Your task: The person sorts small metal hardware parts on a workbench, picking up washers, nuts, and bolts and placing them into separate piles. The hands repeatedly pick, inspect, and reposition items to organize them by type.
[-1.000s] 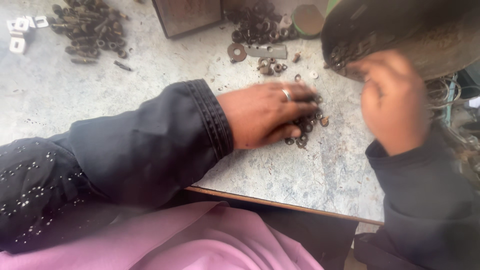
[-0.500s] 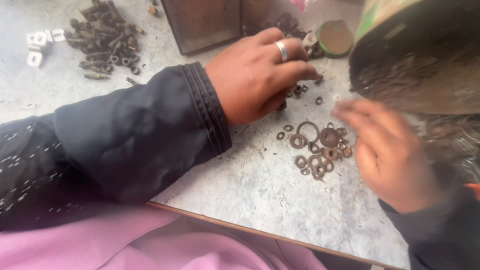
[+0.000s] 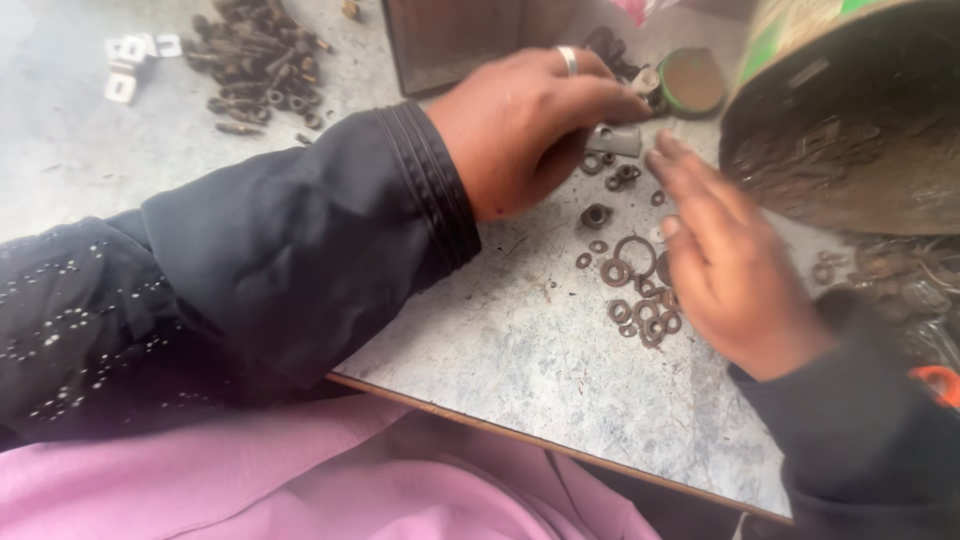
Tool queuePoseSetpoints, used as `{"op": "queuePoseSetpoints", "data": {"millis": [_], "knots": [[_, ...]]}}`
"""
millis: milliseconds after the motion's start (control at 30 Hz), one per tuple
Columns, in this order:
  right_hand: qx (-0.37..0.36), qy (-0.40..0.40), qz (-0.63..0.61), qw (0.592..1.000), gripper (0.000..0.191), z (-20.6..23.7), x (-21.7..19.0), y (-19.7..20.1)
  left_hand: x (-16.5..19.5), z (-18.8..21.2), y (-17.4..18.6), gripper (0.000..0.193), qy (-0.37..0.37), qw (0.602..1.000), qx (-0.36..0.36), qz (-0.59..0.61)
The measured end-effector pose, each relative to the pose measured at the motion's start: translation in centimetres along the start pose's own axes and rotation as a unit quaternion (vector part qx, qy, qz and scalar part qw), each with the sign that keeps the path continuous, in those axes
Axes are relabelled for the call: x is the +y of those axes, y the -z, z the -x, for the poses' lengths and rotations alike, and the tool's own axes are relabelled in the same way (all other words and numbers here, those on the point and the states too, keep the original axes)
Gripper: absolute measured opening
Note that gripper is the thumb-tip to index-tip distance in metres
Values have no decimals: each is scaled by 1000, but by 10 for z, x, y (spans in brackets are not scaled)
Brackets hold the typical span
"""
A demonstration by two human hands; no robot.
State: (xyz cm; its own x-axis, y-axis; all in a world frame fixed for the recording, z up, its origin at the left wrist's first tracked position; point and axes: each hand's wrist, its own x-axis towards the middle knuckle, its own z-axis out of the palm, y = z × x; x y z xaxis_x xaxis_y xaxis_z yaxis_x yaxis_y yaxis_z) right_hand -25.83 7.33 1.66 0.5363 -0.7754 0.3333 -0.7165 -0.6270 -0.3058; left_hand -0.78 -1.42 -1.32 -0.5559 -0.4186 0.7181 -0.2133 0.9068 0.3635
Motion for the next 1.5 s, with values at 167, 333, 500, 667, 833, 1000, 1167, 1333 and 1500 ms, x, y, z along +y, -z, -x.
{"op": "queuePoseSetpoints", "data": {"millis": [167, 333, 500, 667, 833, 1000, 1167, 1333, 1500], "knots": [[-3, -10, 6, 1000, 43, -13, -15, -3, -3, 0, 23, 19, 30, 993, 6, -111], [-4, 129, 63, 990, 42, -29, -21, -11, -3, -1, 28, 7, 119, 978, -63, -159], [-36, 93, 24, 995, 38, -23, -21, -6, 0, 1, 33, 12, 187, 964, -132, -136], [-9, 71, -3, 997, 32, -22, -22, -5, 4, 0, 25, 13, 198, 957, -163, -136], [-24, 65, -4, 998, 27, -20, -29, -6, 6, 5, 17, 11, 157, 970, -133, -132], [-1, 37, -6, 999, 20, -18, -36, -7, 13, 3, 10, 12, 127, 973, -159, -107], [-19, 78, 36, 996, 14, -14, -37, -6, 24, 2, 5, 17, 133, 971, -182, -85], [0, 42, 8, 999, 18, -8, -38, -4, 38, 2, 5, 17, 131, 978, -160, -4], [76, 34, -7, 996, 27, -1, -43, 2, 50, 11, 3, 19, 105, 989, -42, 92]]}}
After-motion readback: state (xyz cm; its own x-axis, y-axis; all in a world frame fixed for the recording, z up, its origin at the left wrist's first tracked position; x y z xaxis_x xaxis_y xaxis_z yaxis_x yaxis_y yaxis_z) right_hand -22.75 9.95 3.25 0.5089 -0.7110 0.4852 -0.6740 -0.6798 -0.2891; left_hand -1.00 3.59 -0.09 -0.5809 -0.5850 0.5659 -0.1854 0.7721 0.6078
